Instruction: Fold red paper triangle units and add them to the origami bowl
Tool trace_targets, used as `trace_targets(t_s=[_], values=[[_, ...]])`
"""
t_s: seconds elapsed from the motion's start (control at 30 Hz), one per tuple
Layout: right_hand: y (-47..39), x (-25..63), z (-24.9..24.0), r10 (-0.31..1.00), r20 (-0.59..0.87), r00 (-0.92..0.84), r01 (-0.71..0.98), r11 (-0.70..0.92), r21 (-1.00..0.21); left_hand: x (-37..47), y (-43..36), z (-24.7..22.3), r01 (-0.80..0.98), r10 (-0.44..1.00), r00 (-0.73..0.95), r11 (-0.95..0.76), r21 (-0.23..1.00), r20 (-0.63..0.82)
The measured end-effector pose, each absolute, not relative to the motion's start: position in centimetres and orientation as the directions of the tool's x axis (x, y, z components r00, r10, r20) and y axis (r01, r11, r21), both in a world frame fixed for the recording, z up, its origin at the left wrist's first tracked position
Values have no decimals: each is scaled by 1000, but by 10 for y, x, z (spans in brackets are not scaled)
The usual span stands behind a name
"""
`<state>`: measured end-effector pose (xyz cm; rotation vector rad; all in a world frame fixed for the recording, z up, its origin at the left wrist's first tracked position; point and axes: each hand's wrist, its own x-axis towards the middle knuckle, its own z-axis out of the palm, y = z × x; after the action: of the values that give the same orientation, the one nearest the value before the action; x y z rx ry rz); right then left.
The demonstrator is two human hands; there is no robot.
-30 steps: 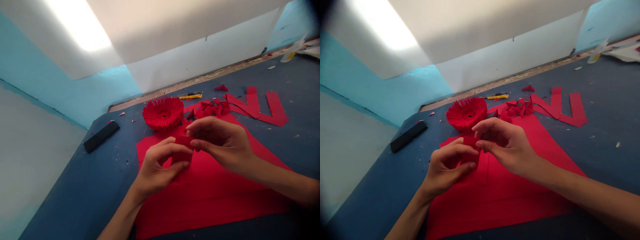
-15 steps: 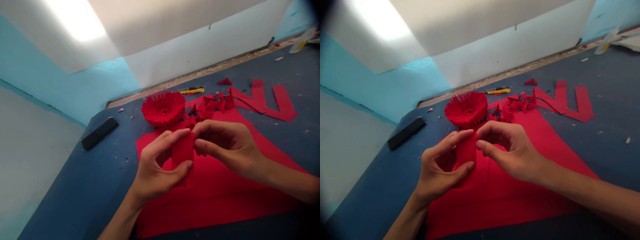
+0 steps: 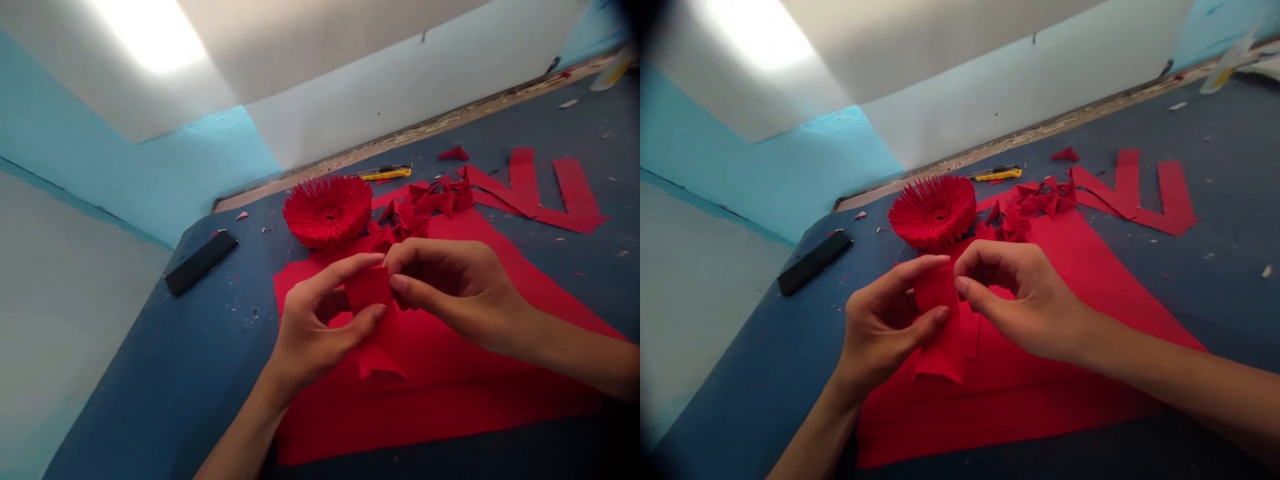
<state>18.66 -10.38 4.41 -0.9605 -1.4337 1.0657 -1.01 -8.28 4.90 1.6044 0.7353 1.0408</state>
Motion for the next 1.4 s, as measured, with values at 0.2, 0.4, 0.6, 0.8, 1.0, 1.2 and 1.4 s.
trace_targets(t_s=[0.2, 0.4, 0.6, 0.8, 1.0, 1.2, 1.4], values=[[-108, 190, 37, 902, 416, -112, 91, 426, -900, -9, -79, 48, 24, 922, 236, -322, 946, 308], [-108, 191, 39, 700, 589, -405, 162, 688, -707, -9, -77, 45, -36, 924, 144, -353, 935, 354], [-106, 188, 33, 714, 561, -419, 169, 668, -725, -6, -80, 45, -22, 899, 107, -424, 905, 424], [-103, 188, 29, 809, 571, -137, 229, 587, -776, -13, -74, 46, 110, 884, 14, -466, 878, 467], [-96, 192, 29, 803, 594, -47, 254, 585, -770, -19, -67, 47, 125, 835, 18, -548, 827, 550], [-96, 194, 27, 672, 714, -197, 326, 732, -598, -23, -66, 47, 160, 785, 223, -614, 773, 577], [-94, 198, 27, 654, 723, -222, 359, 745, -563, -25, -62, 47, 174, 740, 388, -644, 745, 550]])
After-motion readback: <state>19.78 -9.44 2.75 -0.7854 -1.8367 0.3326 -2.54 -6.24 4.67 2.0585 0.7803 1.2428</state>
